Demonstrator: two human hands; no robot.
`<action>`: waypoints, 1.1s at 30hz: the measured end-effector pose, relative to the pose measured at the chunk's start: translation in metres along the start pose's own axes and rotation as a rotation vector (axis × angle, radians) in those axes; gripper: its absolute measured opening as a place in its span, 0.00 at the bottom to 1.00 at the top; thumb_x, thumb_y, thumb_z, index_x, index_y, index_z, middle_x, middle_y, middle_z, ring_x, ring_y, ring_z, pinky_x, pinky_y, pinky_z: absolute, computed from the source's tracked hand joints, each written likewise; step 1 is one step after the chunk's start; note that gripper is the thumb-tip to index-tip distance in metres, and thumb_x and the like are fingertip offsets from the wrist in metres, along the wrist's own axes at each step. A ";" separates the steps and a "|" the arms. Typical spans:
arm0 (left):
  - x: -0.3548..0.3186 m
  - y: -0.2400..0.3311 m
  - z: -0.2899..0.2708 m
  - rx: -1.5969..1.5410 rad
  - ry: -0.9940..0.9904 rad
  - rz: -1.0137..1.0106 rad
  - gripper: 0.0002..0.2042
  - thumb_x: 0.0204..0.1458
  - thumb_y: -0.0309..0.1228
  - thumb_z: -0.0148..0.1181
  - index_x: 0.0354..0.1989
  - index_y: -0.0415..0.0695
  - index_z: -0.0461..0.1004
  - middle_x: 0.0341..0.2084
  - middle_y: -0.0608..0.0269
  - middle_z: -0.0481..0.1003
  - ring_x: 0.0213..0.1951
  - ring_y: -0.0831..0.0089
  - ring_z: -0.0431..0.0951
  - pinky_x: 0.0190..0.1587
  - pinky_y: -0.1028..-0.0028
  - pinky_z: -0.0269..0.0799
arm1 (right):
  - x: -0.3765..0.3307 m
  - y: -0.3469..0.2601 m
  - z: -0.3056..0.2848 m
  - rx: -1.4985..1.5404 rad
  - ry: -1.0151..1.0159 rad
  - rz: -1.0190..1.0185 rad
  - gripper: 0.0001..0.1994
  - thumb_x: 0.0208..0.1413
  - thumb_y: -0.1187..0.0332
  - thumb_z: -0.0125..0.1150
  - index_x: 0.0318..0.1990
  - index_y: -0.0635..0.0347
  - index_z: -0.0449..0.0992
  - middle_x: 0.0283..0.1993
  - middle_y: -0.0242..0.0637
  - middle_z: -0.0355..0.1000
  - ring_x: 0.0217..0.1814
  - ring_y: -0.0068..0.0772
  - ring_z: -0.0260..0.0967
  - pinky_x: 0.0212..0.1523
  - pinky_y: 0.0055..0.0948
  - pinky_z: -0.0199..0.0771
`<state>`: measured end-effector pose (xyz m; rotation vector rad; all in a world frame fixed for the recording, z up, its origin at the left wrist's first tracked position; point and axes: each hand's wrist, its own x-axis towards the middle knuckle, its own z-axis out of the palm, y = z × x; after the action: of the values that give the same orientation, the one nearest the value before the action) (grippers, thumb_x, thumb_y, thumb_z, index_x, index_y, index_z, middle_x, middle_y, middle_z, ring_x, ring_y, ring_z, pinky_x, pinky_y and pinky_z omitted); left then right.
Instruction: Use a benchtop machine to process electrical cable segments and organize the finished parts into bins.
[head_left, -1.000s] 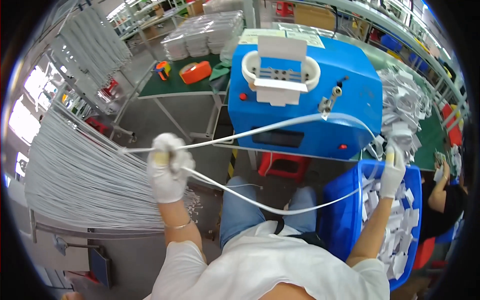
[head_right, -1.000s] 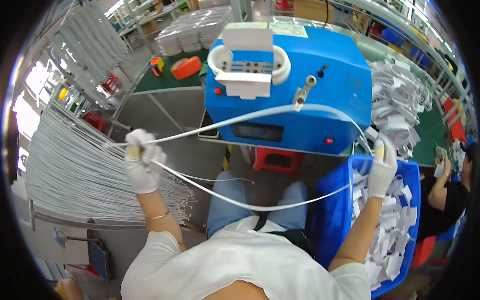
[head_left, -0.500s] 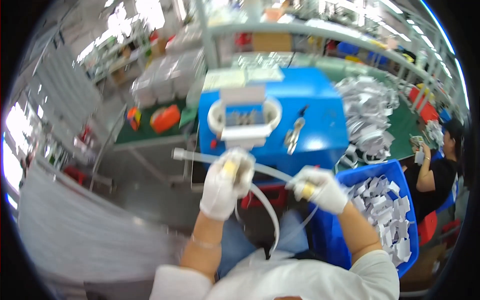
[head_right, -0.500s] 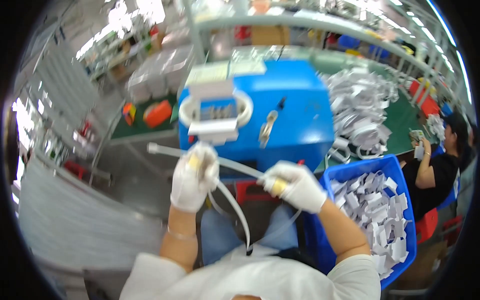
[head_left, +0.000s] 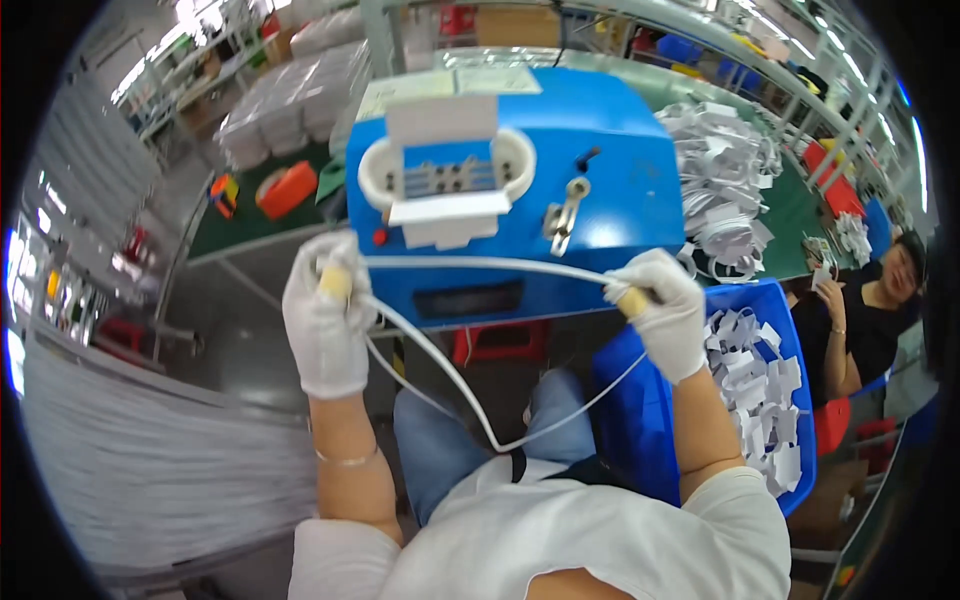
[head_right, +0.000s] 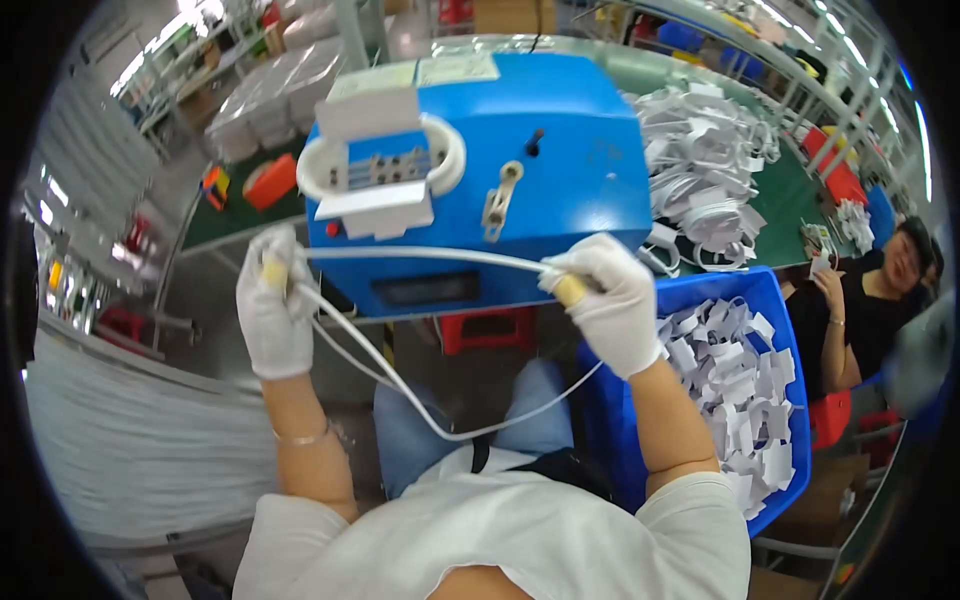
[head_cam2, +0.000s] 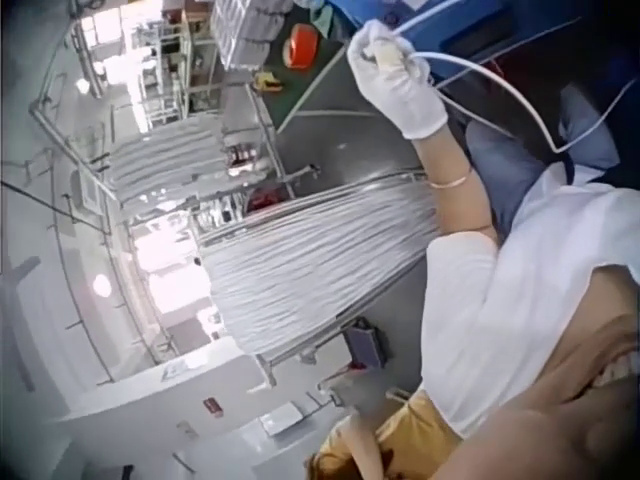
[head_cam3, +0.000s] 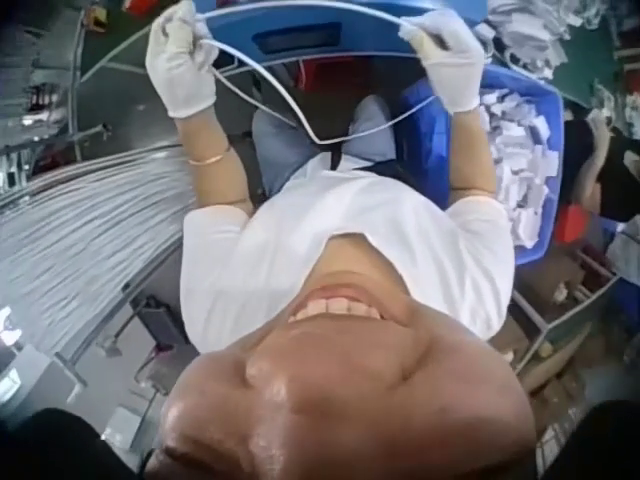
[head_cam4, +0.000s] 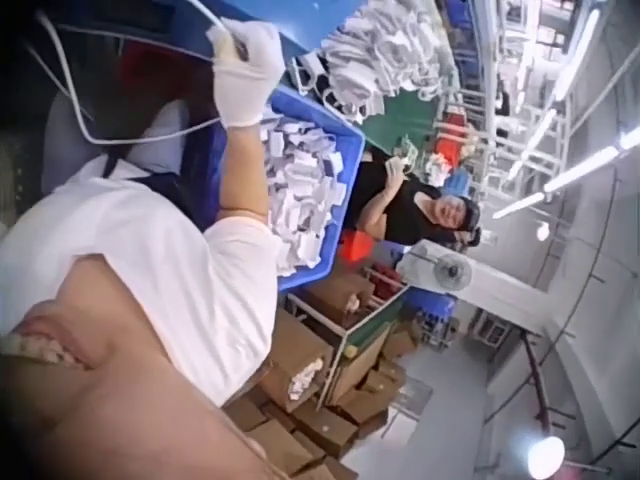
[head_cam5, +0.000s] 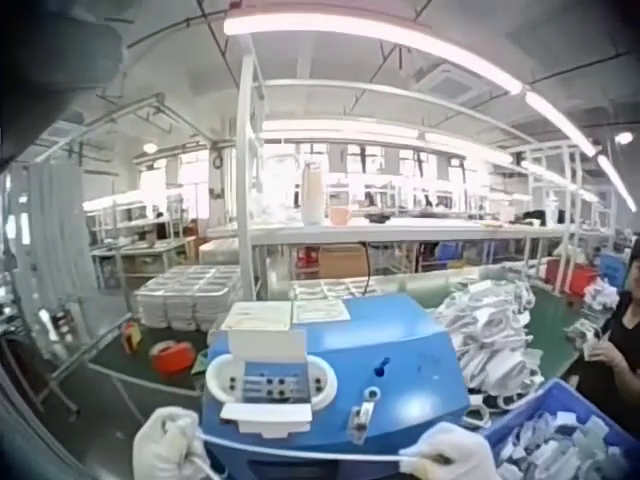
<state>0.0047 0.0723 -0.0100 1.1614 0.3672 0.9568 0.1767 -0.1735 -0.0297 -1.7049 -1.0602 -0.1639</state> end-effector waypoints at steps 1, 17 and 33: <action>0.007 -0.002 -0.005 -0.024 -0.025 0.008 0.08 0.57 0.31 0.55 0.39 0.39 0.70 0.19 0.70 0.66 0.14 0.89 0.57 0.15 0.88 0.48 | 0.003 0.000 -0.001 -0.003 -0.007 0.010 0.03 0.49 0.80 0.62 0.31 0.65 0.76 0.30 0.34 0.69 0.31 0.22 0.67 0.31 0.18 0.66; 0.042 -0.009 -0.006 0.234 -0.017 0.044 0.10 0.55 0.35 0.59 0.36 0.40 0.72 0.21 0.67 0.74 0.16 0.88 0.66 0.17 0.89 0.56 | 0.009 -0.005 -0.002 -0.033 0.069 0.026 0.02 0.51 0.78 0.61 0.31 0.66 0.76 0.30 0.27 0.66 0.31 0.15 0.59 0.31 0.14 0.58; 0.035 -0.036 -0.002 0.392 0.019 0.455 0.11 0.55 0.30 0.59 0.41 0.37 0.70 0.29 0.62 0.75 0.30 0.80 0.75 0.31 0.81 0.71 | 0.100 0.049 -0.044 -0.336 0.012 -0.065 0.08 0.52 0.67 0.63 0.34 0.62 0.79 0.29 0.28 0.73 0.33 0.16 0.66 0.37 0.19 0.67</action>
<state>0.0388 0.0983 -0.0352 1.6372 0.3186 1.3300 0.2874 -0.1548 0.0123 -1.9650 -1.1261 -0.4126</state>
